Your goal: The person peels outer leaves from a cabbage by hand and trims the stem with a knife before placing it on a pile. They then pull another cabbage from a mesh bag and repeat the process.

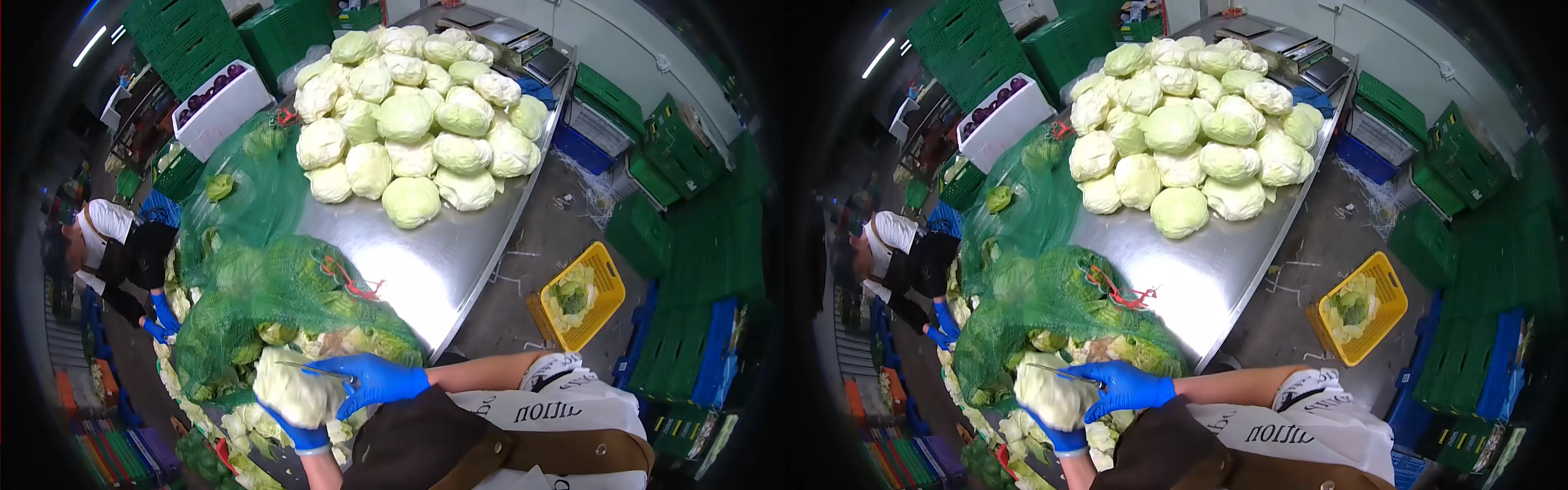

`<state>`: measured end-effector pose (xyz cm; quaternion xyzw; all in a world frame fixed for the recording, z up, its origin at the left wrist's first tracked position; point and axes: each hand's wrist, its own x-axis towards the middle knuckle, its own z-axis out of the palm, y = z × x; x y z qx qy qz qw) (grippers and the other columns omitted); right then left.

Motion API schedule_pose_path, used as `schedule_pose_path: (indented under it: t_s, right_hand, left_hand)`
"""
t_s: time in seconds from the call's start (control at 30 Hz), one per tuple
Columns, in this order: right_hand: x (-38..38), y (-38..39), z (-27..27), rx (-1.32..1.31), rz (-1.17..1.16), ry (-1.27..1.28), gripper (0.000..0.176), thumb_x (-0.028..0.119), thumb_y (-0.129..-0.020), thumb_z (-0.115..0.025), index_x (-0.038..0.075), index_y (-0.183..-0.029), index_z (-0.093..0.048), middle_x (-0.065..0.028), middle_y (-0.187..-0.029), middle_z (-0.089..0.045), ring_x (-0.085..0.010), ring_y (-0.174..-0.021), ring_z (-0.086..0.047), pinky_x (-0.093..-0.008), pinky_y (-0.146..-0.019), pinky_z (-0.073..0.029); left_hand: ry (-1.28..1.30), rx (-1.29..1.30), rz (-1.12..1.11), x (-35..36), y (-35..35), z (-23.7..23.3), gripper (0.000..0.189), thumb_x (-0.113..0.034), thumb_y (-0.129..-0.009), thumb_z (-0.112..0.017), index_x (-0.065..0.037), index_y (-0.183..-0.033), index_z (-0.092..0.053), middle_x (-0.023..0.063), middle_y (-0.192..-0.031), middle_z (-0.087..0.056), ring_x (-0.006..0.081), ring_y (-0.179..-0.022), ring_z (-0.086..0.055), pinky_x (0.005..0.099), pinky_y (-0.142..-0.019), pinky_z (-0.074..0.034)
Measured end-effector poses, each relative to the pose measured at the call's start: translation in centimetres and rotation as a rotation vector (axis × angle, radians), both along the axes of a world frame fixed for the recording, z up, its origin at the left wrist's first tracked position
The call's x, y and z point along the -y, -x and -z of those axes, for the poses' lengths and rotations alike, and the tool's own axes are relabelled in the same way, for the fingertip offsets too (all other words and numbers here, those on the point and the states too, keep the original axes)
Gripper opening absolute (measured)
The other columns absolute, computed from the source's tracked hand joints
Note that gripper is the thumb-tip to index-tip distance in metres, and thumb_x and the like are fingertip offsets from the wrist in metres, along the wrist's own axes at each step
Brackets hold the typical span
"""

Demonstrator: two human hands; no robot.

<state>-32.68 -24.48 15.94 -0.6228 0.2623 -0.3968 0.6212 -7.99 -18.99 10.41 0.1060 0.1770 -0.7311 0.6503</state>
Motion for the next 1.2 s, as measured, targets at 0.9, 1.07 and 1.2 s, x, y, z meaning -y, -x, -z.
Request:
schedule_pose_path:
  t_s: [0.9,1.07,1.2]
  right_hand:
    - [54.0,59.0,14.6,0.169,0.945,-0.63,0.013,0.017,-0.086,-0.052,0.013,-0.097,-0.06,-0.0033,-0.059,-0.046,-0.0163,-0.042,-0.037,-0.0309,-0.04,-0.029]
    - [41.7,39.2,4.5,-0.222,1.026,0.134,0.023,0.01,-0.079,-0.062,0.006,-0.101,-0.068,-0.0018,-0.075,-0.059,-0.0097,-0.056,-0.045,-0.0268,-0.053,-0.038]
    - [25.7,20.0,5.1,-0.168,0.186,-0.264,0.03,0.017,-0.086,-0.054,0.002,-0.111,-0.062,-0.0023,-0.089,-0.064,-0.0133,-0.074,-0.057,-0.0271,-0.066,-0.045]
  left_hand:
    - [-0.482,1.374,0.314,-6.0,7.4,4.2,0.028,-0.021,-0.093,-0.053,-0.002,-0.111,-0.061,0.0092,-0.097,-0.066,0.0154,-0.084,-0.062,0.0275,-0.078,-0.05]
    - [-0.255,1.449,0.376,-3.8,10.0,6.1,0.033,-0.022,-0.092,-0.056,0.002,-0.114,-0.06,0.012,-0.106,-0.064,0.0185,-0.098,-0.06,0.0285,-0.087,-0.047]
    - [-0.317,1.658,0.643,-0.4,13.3,9.0,0.066,-0.045,-0.087,-0.06,0.006,-0.127,-0.049,0.0213,-0.123,-0.056,0.0256,-0.115,-0.053,0.0323,-0.097,-0.041]
